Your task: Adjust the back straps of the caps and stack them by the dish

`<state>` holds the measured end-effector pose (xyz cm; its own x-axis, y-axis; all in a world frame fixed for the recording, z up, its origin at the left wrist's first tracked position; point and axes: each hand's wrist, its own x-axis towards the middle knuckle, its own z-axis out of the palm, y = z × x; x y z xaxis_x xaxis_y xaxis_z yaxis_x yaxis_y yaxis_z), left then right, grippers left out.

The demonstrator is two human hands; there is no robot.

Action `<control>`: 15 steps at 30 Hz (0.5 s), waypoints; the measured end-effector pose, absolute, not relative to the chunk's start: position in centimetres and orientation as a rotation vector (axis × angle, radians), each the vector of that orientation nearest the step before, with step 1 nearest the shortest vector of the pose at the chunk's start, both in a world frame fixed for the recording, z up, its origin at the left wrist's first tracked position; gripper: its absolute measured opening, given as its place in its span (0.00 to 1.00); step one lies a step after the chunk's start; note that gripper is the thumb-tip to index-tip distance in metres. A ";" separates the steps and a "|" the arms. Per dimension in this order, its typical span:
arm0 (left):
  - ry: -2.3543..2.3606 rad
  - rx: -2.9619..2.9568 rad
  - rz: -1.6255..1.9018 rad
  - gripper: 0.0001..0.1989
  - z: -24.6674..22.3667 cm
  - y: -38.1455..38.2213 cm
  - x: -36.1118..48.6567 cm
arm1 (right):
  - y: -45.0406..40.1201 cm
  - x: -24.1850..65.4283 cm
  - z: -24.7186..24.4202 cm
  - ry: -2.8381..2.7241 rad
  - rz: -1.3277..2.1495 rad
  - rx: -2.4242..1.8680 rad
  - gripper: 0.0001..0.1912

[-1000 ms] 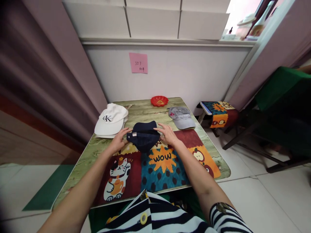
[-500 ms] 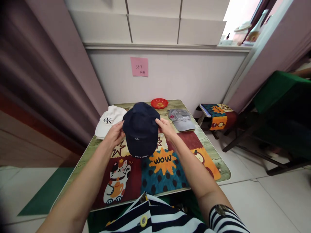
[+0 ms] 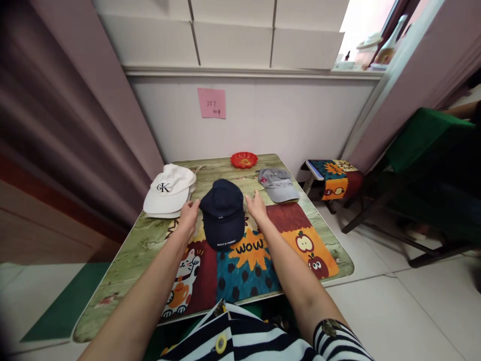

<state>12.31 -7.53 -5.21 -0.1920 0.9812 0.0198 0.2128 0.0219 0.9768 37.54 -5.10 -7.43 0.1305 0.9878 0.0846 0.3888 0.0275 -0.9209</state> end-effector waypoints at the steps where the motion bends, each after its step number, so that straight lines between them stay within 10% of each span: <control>1: 1.583 1.247 1.290 0.32 -5.4 -7.6 12.3 | -5.4 37.7 -8.0 -1.404 0.796 -1.529 0.33; 15: 2.009 2.268 0.489 0.30 -6.2 -5.1 18.4 | -5.7 32.0 -7.8 -2.218 0.338 -1.565 0.33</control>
<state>18.35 -5.09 -6.18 0.0934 0.9777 0.1879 0.9547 -0.1416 0.2618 32.01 -5.67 -7.77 -0.2907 0.9388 0.1849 0.8411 0.3429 -0.4183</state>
